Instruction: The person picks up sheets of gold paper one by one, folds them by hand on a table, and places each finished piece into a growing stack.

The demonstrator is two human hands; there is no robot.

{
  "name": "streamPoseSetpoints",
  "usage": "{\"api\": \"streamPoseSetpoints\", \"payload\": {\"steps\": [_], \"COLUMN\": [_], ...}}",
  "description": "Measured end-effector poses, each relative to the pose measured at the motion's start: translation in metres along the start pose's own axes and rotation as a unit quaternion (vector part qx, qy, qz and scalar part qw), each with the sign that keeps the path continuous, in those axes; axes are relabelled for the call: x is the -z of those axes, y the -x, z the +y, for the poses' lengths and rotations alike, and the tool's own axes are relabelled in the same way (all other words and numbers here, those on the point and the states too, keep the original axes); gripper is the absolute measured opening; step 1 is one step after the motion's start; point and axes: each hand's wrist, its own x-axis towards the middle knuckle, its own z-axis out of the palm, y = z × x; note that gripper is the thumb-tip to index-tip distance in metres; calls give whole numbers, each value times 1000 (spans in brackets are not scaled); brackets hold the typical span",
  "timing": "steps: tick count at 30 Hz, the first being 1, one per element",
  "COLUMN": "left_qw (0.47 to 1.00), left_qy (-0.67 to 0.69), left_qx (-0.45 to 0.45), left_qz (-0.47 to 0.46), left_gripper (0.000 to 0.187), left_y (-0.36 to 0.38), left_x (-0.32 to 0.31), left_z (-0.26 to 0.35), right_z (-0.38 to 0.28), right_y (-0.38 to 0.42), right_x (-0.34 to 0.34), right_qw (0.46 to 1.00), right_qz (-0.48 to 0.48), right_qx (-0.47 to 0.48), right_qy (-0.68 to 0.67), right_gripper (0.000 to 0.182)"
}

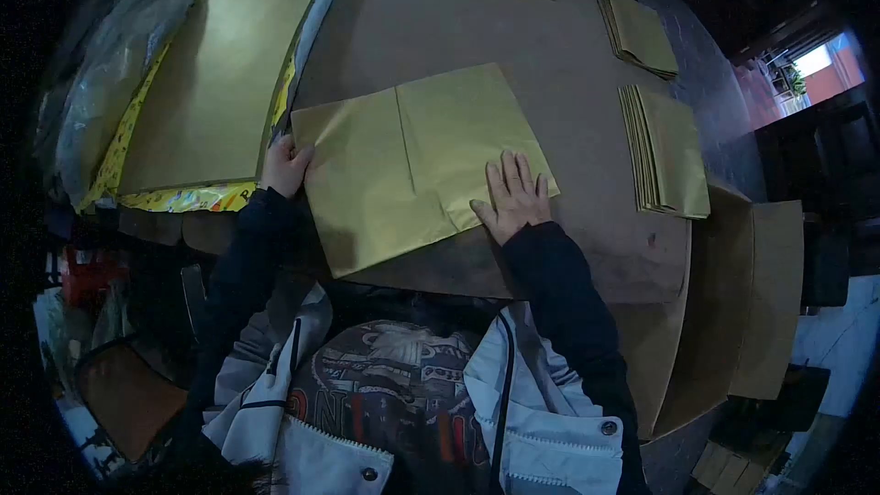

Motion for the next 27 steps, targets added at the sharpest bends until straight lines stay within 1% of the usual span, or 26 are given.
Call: {"api": "streamPoseSetpoints", "payload": {"steps": [1, 2, 4, 5, 7, 8, 9, 11, 12, 14, 15, 16, 18, 19, 20, 22, 23, 24, 25, 26, 27], "left_qw": [999, 999, 997, 997, 993, 990, 989, 993, 993, 992, 990, 990, 984, 985, 986, 987, 987, 988, 988, 986, 986], "left_qy": [-36, -35, 68, 50, 61, 110, 111, 72, 53, 77, 101, 102, 133, 113, 106, 107, 109, 105, 100, 112, 112], "left_qx": [-13, -10, 26, 61, -21, 14, 16, 2, 25, 28, 30, 30, 31, 8, 4, -16, -19, -23, -27, -40, -41], "left_qz": [4, 6, -10, 18, 99, 89, 94, 98, 105, 99, 92, 92, 111, 127, 130, 121, 114, 115, 116, 118, 116], "left_gripper": [24, 24, 25, 26, 26, 25, 25, 25, 23, 23, 23, 23, 22, 22, 21, 18, 18, 17, 17, 20, 20], "left_y": [-1, -1, 2, -2, -7, -7, -6, -7, -2, -4, -5, -5, -5, -3, -1, -2, -1, 1, 0, -5, -5], "left_x": [0, -1, 2, 1, -6, -7, -8, -10, -9, -10, -11, -11, -13, -13, -14, -13, -14, -14, -14, -18, -18], "left_z": [0, -1, 7, -4, -11, -11, -5, 8, 25, 20, 18, 16, 13, 19, 19, 16, 14, 17, 18, 4, 7], "right_z": [5, 11, 9, 7, 5, 6, 8, 8, 10, 17, 21, 26, 35, 39, 41, 41, 39, 40, 42, 46, 51], "right_y": [2, 3, 3, 3, 2, 2, 3, 6, 7, 13, 16, 14, 10, 6, -1, -14, -19, -23, -26, -29, -31], "right_x": [3, 0, 1, 2, 5, 4, 4, 6, 7, 9, 11, 17, 34, 39, 44, 50, 52, 51, 47, 40, 32], "right_qw": [1000, 1000, 1000, 1000, 1000, 1000, 1000, 999, 999, 999, 999, 999, 999, 997, 997, 982, 979, 978, 972, 964, 969], "right_qz": [0, 8, 24, 20, 2, 1, 5, 19, 19, -4, 25, 25, 2, 45, 46, 31, 38, 40, 41, 41, 101], "right_qx": [-10, -4, -2, -3, -12, -6, -4, -4, -2, -20, -5, -5, -25, -51, -59, -188, -198, -204, -232, -258, -219], "right_qy": [1, 10, 9, 15, 23, 23, 27, 29, 30, 26, 31, 32, 30, 22, 23, 7, 20, 20, -13, -47, -57], "right_gripper": [71, 71, 69, 69, 69, 69, 70, 70, 70, 70, 65, 65, 60, 54, 54, 48, 43, 43, 43, 44, 38]}}
